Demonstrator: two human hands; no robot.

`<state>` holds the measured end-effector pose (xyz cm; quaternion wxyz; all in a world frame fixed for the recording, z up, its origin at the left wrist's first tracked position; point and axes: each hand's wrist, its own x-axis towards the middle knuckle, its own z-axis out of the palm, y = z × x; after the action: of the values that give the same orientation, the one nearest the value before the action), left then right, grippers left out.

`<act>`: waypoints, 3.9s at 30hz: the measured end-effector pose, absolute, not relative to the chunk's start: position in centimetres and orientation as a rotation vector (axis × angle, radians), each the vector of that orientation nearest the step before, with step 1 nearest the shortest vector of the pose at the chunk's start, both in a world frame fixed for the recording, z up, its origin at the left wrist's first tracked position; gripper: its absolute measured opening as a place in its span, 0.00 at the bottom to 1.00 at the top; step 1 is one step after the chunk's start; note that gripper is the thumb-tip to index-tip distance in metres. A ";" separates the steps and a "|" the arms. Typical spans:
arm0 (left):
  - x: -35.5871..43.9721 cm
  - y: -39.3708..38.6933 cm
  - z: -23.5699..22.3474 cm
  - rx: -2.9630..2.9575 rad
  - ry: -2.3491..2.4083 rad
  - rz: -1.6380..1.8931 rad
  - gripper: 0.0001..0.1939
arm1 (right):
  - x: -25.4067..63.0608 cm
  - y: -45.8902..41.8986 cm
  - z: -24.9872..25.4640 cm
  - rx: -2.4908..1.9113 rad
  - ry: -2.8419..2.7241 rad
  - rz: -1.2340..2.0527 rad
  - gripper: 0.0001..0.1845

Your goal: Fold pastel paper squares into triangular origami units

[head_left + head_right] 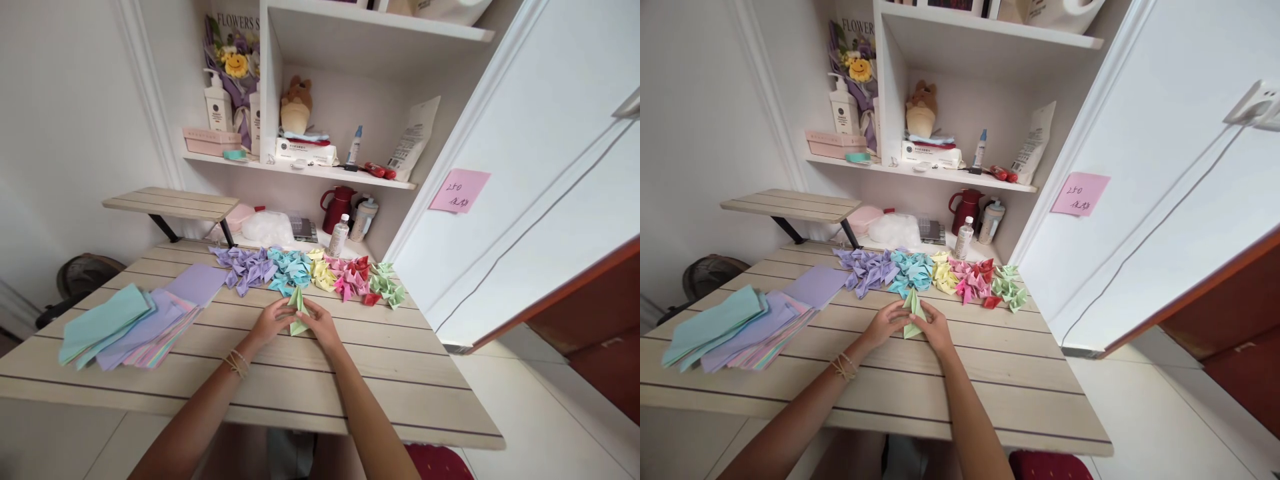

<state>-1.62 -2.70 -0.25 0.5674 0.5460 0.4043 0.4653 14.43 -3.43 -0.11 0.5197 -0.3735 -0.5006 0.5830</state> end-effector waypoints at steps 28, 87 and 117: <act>-1.4 -3.4 0.3 1.684 1.072 1.115 0.18 | 13.9 -3.6 -0.7 -1.038 -1.077 1.049 0.09; -2.8 -2.5 0.3 1.608 0.983 1.074 0.15 | 14.9 -3.8 -0.1 -1.098 -1.642 0.805 0.11; -3.2 -2.1 0.2 1.277 0.867 0.891 0.19 | 14.9 -4.0 0.1 -0.959 -1.485 1.318 0.14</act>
<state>-3.21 -2.12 0.22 0.6283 0.5574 0.3785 0.3888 14.87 -4.00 0.06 0.4513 -0.3883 -0.6010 0.5333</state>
